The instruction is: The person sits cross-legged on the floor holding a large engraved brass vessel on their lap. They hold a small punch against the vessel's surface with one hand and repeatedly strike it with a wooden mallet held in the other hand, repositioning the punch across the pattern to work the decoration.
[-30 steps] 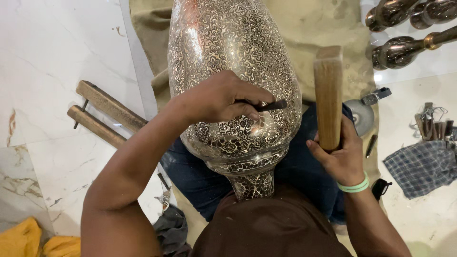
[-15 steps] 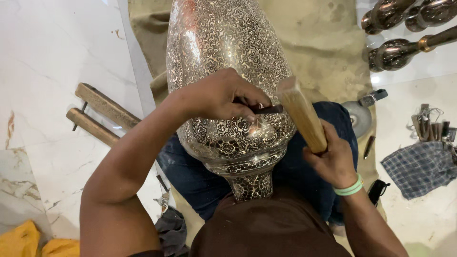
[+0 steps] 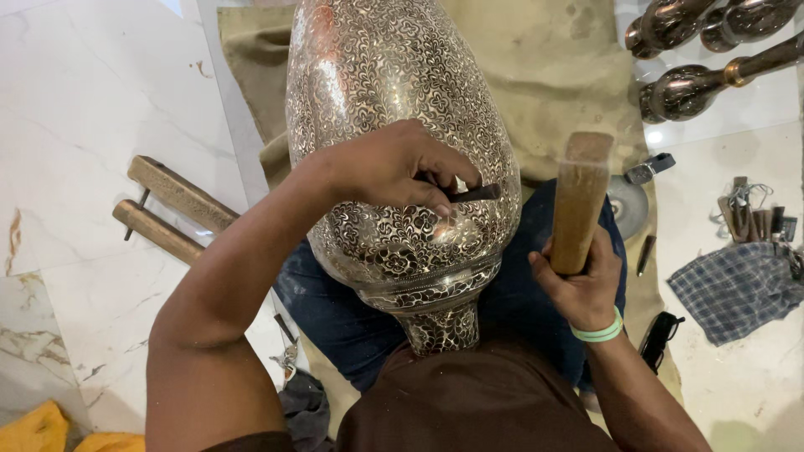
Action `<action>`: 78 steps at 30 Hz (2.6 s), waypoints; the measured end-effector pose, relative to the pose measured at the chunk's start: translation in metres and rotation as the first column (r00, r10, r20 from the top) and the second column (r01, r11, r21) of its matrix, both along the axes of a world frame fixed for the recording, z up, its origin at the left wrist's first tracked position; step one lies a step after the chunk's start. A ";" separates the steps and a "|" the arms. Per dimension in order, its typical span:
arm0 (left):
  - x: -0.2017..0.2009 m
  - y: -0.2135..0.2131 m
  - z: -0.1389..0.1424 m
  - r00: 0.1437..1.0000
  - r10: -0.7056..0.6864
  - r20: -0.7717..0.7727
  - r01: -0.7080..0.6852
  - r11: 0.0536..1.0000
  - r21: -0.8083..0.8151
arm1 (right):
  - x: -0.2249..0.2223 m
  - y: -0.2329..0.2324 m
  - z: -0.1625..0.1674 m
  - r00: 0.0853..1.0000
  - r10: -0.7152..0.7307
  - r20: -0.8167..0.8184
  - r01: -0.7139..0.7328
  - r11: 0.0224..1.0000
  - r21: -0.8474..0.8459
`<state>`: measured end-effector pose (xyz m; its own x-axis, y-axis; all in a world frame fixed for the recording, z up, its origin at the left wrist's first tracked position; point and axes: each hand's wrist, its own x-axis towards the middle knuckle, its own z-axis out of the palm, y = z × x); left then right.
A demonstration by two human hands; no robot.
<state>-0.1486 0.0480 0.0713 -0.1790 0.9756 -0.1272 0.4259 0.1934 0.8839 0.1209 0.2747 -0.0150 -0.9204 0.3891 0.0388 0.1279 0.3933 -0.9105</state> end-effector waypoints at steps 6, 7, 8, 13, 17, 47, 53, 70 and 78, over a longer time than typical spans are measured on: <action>0.001 0.000 0.000 0.999 -0.030 -0.012 0.032 0.988 0.152 | -0.003 -0.011 0.002 0.962 -0.137 -0.236 -0.001 0.864 -0.503; 0.002 0.000 0.000 1.000 -0.023 0.004 0.022 0.993 0.116 | -0.006 -0.010 0.004 0.991 -0.025 -0.128 -0.001 0.981 -0.193; 0.002 0.000 0.001 1.000 -0.015 0.018 0.013 0.997 0.079 | -0.008 -0.009 0.005 0.999 0.047 0.012 -0.048 0.990 0.134; 0.003 0.000 0.002 0.999 0.013 -0.031 -0.010 0.994 0.109 | -0.016 -0.007 0.010 0.996 0.032 -0.085 -0.035 0.999 -0.036; 0.005 0.000 0.001 0.999 0.009 -0.032 -0.003 0.985 0.171 | -0.015 -0.005 0.011 0.999 0.032 -0.037 -0.036 0.994 -0.103; 0.008 0.000 0.002 0.995 0.062 -0.076 -0.046 0.980 0.195 | -0.005 -0.005 0.009 0.997 -0.032 0.075 0.045 0.982 -0.186; 0.011 0.001 0.006 0.990 0.110 -0.083 -0.100 0.987 0.123 | 0.004 -0.005 -0.003 1.000 -0.012 -0.002 0.012 1.000 0.001; 0.012 0.001 0.002 0.997 0.073 -0.040 -0.066 0.985 0.157 | 0.006 -0.003 0.003 0.991 -0.028 0.132 0.018 0.997 0.080; 0.011 0.001 0.003 0.995 0.090 -0.040 -0.084 0.987 0.134 | 0.007 0.002 0.002 0.994 0.082 0.066 -0.095 0.971 0.218</action>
<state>-0.1373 0.0487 0.0739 -0.2667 0.9637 0.0119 0.4535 0.1146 0.8838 0.1279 0.2762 -0.0133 -0.9539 0.2936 0.0622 0.1317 0.5956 -0.7924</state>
